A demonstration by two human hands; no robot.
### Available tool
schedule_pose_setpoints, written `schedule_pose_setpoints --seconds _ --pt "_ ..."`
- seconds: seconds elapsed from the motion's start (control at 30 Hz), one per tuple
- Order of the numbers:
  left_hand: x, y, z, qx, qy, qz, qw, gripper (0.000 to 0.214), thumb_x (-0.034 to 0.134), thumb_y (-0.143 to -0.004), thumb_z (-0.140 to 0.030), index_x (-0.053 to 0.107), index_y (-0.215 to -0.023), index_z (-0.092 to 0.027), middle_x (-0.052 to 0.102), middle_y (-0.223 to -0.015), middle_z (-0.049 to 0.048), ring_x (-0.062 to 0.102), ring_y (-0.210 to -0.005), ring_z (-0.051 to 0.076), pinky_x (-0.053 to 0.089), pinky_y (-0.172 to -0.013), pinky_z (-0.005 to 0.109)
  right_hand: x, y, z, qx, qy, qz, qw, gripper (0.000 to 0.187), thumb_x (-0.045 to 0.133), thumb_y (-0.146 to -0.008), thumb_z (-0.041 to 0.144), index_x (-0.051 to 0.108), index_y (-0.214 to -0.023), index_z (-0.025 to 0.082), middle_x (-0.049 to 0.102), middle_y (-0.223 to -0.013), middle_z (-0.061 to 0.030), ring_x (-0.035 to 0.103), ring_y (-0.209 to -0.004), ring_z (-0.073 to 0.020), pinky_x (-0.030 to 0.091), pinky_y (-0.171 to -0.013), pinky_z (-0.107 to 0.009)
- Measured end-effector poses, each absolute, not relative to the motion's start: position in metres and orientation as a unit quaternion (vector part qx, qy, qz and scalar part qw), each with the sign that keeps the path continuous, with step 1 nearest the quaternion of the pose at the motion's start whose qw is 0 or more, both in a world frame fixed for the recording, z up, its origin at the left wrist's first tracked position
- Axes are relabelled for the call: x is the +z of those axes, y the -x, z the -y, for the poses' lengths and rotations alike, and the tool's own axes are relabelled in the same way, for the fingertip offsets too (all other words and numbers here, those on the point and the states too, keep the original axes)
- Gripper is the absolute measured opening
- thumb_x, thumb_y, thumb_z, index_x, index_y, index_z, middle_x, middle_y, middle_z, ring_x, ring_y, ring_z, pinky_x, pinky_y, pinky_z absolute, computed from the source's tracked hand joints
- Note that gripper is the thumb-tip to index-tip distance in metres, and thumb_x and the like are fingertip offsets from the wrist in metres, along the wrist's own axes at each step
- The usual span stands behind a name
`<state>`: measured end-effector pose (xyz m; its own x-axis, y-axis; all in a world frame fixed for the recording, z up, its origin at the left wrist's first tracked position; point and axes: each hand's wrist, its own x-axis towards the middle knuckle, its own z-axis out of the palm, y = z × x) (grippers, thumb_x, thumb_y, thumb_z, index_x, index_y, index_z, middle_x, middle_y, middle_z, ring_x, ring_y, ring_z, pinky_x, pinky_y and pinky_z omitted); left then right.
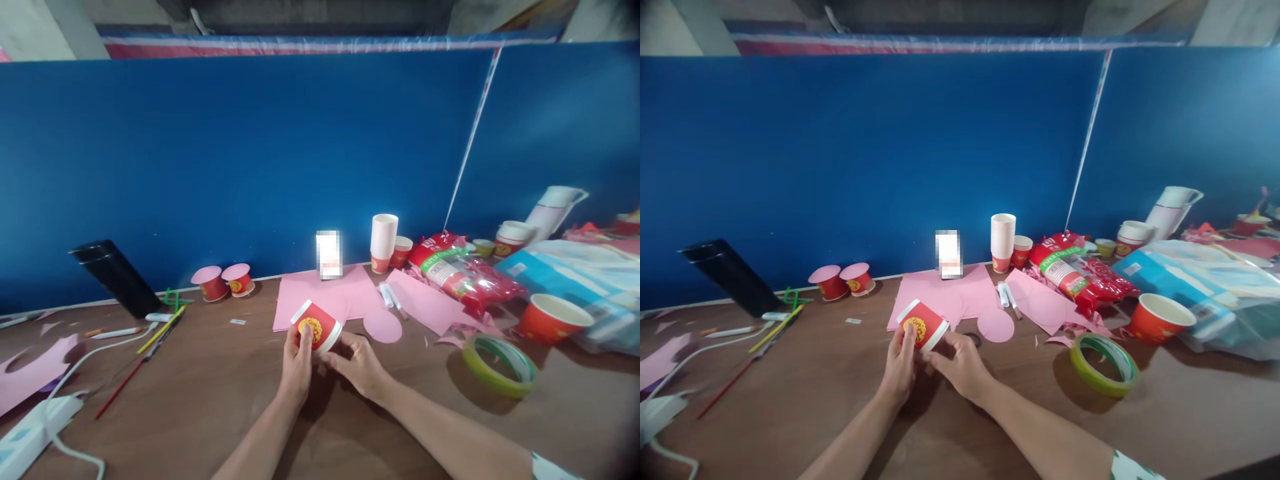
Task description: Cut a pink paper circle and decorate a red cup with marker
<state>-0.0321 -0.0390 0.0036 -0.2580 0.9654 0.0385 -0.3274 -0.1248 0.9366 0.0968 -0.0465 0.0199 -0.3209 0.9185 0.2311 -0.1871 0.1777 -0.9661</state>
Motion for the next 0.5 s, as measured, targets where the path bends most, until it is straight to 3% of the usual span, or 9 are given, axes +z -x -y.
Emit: schedule_pose_setpoints --seconds 0.2,0.33,0.5 --pt "-0.002 0.035 0.039 0.646 -0.36 -0.429 0.519 0.047 0.068 -0.074 -0.059 0.06 -0.094 -0.017 0.066 -0.075 0.0009 0.058 -0.059 0.012 0.046 -0.056 0.023 0.021 -0.097 0.052 0.519 0.333 0.613 0.494 0.017 0.066 -0.083 0.03 0.069 -0.078 0.014 0.065 -0.065 -0.0013 0.055 -0.059 -0.0134 0.045 -0.059 -0.026" --pt "-0.007 0.035 0.04 0.633 -0.397 -0.407 0.525 0.045 0.07 -0.076 -0.051 0.061 -0.1 -0.014 0.068 -0.086 0.0055 0.063 -0.072 0.016 0.049 -0.066 0.026 0.017 -0.096 0.051 0.553 0.316 0.591 0.496 0.02 0.065 -0.084 0.033 0.064 -0.077 0.014 0.058 -0.061 0.0016 0.05 -0.053 -0.0109 0.043 -0.055 -0.024" --pt "-0.006 0.035 0.041 0.633 -0.397 -0.411 0.523 0.04 0.07 -0.079 -0.047 0.059 -0.1 -0.016 0.069 -0.089 0.0055 0.064 -0.075 0.016 0.051 -0.07 0.027 0.017 -0.094 0.051 0.566 0.327 0.578 0.488 0.023 0.066 -0.083 0.038 0.063 -0.076 0.016 0.057 -0.059 0.0026 0.049 -0.05 -0.0108 0.041 -0.053 -0.024"
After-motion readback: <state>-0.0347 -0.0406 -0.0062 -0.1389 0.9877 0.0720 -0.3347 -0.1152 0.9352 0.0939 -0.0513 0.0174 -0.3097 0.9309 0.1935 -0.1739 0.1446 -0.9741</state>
